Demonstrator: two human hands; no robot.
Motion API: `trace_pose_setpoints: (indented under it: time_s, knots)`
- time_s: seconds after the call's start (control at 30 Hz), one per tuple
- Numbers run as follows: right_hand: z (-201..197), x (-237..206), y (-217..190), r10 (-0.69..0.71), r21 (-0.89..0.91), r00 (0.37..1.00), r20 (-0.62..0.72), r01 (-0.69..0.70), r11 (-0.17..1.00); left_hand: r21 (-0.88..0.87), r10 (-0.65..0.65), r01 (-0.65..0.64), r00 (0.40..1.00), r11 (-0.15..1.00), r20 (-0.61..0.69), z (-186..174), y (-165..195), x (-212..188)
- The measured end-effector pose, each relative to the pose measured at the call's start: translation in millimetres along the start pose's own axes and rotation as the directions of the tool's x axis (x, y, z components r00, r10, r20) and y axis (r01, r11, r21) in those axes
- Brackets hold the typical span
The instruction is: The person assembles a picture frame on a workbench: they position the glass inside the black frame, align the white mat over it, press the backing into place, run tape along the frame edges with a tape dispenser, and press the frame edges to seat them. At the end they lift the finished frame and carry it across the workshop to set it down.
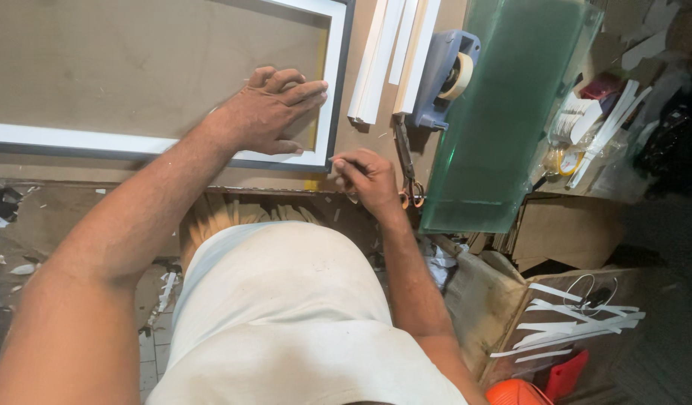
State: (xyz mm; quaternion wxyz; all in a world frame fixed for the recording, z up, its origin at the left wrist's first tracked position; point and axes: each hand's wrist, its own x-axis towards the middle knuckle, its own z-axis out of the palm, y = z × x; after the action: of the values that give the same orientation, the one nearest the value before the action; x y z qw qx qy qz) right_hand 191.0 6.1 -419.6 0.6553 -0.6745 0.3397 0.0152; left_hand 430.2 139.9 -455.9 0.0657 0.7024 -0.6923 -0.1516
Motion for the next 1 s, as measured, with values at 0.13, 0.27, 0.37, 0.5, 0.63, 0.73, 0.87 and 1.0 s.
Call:
trace_pose_setpoints:
  time_s: [0.13, 0.27, 0.37, 0.5, 0.63, 0.73, 0.87, 1.0]
  knots:
    - [13.7, 13.9, -17.1, 0.027, -0.16, 0.991, 0.132, -0.005, 0.987, 0.016, -0.017, 0.016, 1.0, 1.0, 0.009, 0.1, 0.1, 0.1]
    - [23.4, 24.8, -26.9, -0.109, -0.349, 0.971, 0.21, 0.179, 0.92, -0.001, -0.029, 0.029, 0.999, 1.0, 0.017, -1.5, -0.4, -1.1]
    - [30.4, 28.8, -28.9, -0.052, -0.494, 0.977, 0.208, 0.15, 0.857, 0.023, -0.031, 0.03, 0.999, 0.999, 0.039, -3.2, -0.1, -1.2]
    - [38.2, 33.3, -26.9, -0.065, -0.562, 0.973, 0.22, 0.181, 0.807, 0.029, -0.05, 0.047, 0.996, 0.998, 0.08, -4.2, 0.0, -1.5]
    - [43.8, 35.0, -22.7, -0.088, -0.623, 0.974, 0.21, 0.203, 0.755, 0.022, -0.035, 0.034, 0.998, 0.999, 0.052, -3.3, -0.8, -2.3]
    - [48.6, 35.7, -19.6, -0.104, -0.69, 0.975, 0.197, 0.214, 0.692, 0.013, -0.04, 0.039, 0.998, 0.999, 0.038, -2.8, -0.8, -2.7]
    - [54.2, 37.2, -17.4, -0.092, -0.762, 0.98, 0.174, 0.194, 0.617, -0.047, -0.044, 0.045, 0.999, 0.998, 0.022, -3.6, -1.1, -4.2]
    - [44.1, 34.9, -21.0, -0.095, -0.858, 0.989, 0.113, 0.145, 0.492, -0.057, -0.04, 0.042, 0.999, 0.997, 0.029, -6.1, -1.8, -5.0]
